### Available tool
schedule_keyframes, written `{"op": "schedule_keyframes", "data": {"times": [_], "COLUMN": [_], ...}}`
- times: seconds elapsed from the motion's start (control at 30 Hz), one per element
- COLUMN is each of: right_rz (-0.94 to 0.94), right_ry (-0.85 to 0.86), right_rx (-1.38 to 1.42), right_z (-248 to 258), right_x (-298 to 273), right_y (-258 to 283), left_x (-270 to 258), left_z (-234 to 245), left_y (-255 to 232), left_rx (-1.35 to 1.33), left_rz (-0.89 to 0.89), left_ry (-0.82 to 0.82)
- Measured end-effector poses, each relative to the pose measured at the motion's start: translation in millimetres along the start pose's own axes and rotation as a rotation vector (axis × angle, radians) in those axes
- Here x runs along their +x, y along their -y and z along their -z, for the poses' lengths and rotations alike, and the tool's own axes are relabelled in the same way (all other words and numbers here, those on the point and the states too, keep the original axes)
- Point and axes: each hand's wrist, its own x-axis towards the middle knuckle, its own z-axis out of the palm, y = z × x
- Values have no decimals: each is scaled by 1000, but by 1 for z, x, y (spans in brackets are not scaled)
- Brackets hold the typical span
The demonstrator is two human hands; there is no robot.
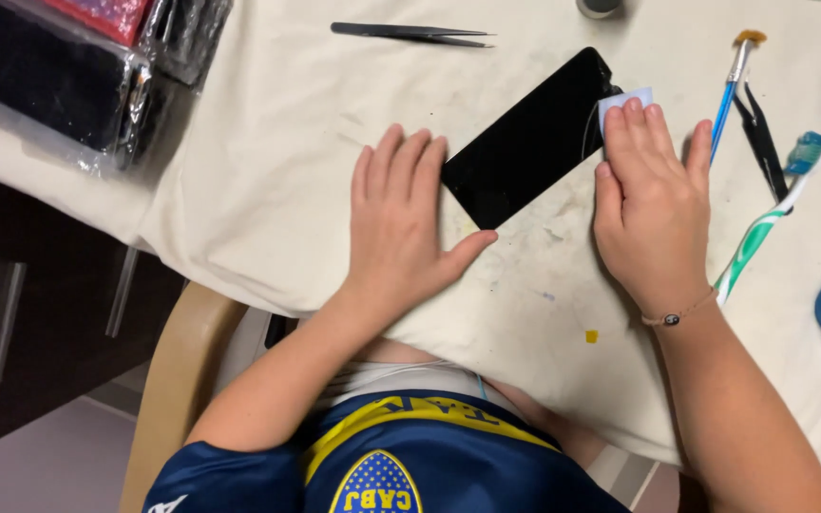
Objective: The person cleans the screen of a black smartphone with a white wipe. They then apply a liquid from a bottle to the phone's edges using a brush and place the device into a clear plastic bag.
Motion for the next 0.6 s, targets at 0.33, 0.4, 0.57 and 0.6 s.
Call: {"op": "schedule_keyframes", "data": {"times": [0.33,0.4,0.57,0.6], "right_rz": [318,243,129,107], "right_ry": [194,149,25,37], "right_rx": [123,148,-19,-31], "right_z": [-11,-6,-2,-1], "right_x": [-21,-20,0,2], "right_y": [62,53,4,7], "left_x": [-5,-6,-7,-7], "left_z": [1,0,2,2], "left_y": [5,6,5,6], "left_rx": [-104,-131,-173,-178], "left_rz": [92,113,125,132], "left_ry": [-43,17,14,26]}}
